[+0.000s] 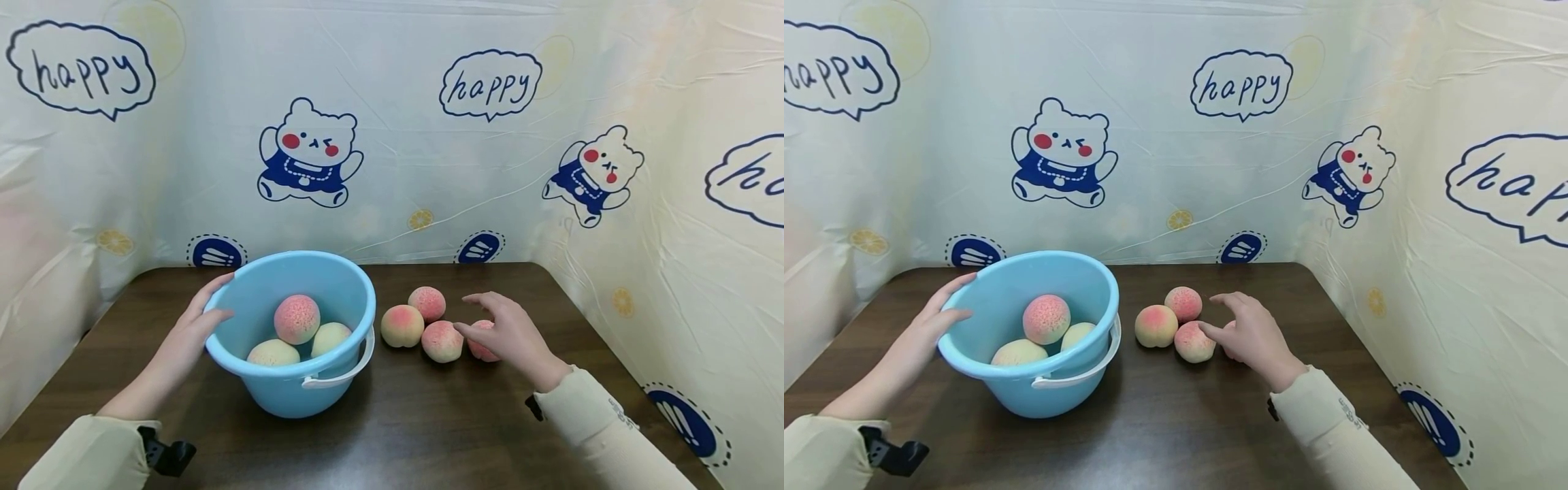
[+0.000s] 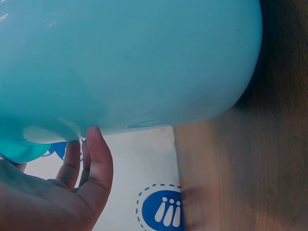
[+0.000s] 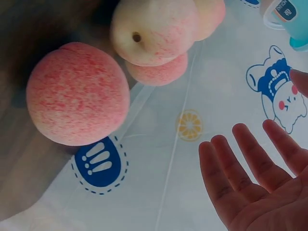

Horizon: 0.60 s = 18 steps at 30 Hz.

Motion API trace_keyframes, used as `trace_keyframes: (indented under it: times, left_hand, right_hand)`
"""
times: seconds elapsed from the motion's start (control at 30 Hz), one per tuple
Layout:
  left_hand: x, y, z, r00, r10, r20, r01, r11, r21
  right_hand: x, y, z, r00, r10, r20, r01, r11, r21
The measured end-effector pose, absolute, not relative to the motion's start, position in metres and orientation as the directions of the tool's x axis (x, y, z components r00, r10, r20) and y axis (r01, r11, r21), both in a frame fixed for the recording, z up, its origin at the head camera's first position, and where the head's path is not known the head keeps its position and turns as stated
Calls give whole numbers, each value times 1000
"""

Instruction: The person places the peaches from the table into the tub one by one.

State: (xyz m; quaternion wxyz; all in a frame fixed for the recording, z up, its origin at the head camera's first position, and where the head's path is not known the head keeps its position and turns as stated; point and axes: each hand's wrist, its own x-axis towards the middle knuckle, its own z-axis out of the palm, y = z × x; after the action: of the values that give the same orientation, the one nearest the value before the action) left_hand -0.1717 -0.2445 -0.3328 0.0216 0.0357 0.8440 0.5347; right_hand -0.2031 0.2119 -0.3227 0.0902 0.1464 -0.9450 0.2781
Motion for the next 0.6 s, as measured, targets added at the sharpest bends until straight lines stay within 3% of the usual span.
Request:
trace_keyframes:
  times: [0.6]
  left_hand:
    - [-170,-244,-332,-996,85,6,41,424,905]
  right_hand:
    - [-205,226,-346,-960,-185,211,-266,837,-478]
